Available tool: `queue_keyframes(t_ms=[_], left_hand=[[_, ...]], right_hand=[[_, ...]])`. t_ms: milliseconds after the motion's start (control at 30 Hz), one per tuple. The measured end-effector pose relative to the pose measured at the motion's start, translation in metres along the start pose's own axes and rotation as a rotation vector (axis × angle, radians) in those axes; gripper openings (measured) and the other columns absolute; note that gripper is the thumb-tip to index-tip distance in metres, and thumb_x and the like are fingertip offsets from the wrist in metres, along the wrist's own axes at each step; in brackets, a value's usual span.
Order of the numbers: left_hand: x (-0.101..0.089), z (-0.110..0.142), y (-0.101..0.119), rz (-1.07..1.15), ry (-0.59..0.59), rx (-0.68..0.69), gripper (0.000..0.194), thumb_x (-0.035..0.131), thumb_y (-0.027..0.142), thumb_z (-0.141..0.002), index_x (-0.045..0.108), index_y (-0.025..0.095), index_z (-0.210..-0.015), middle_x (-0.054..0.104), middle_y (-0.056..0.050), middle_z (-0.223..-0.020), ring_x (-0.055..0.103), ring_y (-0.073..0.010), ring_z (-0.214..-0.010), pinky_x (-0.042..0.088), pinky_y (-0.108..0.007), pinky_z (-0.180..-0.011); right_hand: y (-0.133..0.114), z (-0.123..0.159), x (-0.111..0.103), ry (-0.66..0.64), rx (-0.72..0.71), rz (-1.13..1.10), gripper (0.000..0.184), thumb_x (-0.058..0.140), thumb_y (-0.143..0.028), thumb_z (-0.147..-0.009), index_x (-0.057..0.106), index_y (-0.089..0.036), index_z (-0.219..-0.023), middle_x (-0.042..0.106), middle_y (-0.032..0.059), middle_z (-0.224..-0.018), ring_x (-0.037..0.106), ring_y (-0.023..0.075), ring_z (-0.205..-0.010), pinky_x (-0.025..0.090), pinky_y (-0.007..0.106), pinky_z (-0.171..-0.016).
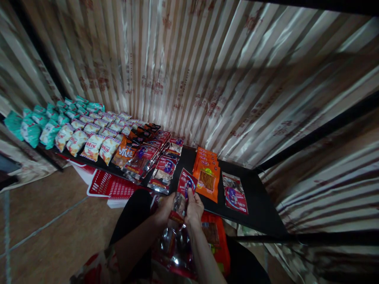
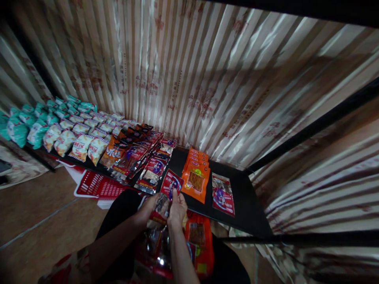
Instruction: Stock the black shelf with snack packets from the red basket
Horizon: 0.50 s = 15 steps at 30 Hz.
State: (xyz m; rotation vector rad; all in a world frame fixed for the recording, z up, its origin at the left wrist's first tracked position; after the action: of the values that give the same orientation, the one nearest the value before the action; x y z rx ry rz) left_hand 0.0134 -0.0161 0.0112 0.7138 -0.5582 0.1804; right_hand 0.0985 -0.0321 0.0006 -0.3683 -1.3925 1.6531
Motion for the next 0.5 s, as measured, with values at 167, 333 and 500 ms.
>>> queue_keyframes(t_ms=[167,333,500], left_hand=[[0.004,0.012,0.023,0.109,-0.095,-0.038,0.033,0.06,0.044,-0.072,0.063,0.013,-0.083,0.068,-0.005,-0.068,0.064,-0.0187,-0.061,0.05,-0.029,-0.061],[-0.002,0.012,0.039,-0.034,-0.128,0.148,0.035,0.067,0.044,-0.067,0.062,0.015,-0.086,0.068,-0.004,-0.072,0.065,-0.019,-0.065,0.049,-0.03,-0.064],[-0.006,-0.001,0.047,-0.191,-0.058,0.31,0.031,0.071,0.037,-0.06,0.06,0.015,-0.08,0.064,0.001,-0.063,0.061,-0.0148,-0.058,0.045,-0.024,-0.057]], right_hand=[[-0.005,-0.011,0.006,0.012,-0.037,-0.008,0.04,0.076,-0.048,-0.051,0.059,-0.018,-0.072,0.066,-0.0059,-0.061,0.058,0.0109,-0.052,0.047,0.023,-0.051],[-0.008,-0.02,0.013,-0.029,-0.048,0.074,0.037,0.072,-0.048,-0.058,0.06,-0.02,-0.078,0.065,-0.0067,-0.061,0.055,0.0104,-0.049,0.043,0.022,-0.049],[-0.012,-0.022,0.022,-0.073,-0.044,0.142,0.038,0.069,-0.053,-0.06,0.053,-0.02,-0.067,0.054,-0.0087,-0.048,0.042,0.0073,-0.037,0.034,0.021,-0.038]])
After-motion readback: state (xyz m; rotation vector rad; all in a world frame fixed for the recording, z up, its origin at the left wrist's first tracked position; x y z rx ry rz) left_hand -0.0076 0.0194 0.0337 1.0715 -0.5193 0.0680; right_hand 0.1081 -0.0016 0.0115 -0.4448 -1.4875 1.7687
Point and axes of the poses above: each hand's wrist, its own z-axis away from the middle knuckle, its own x-axis out of the palm, y = z × x, the point moved 1 cm from there along -z, towards the middle knuckle
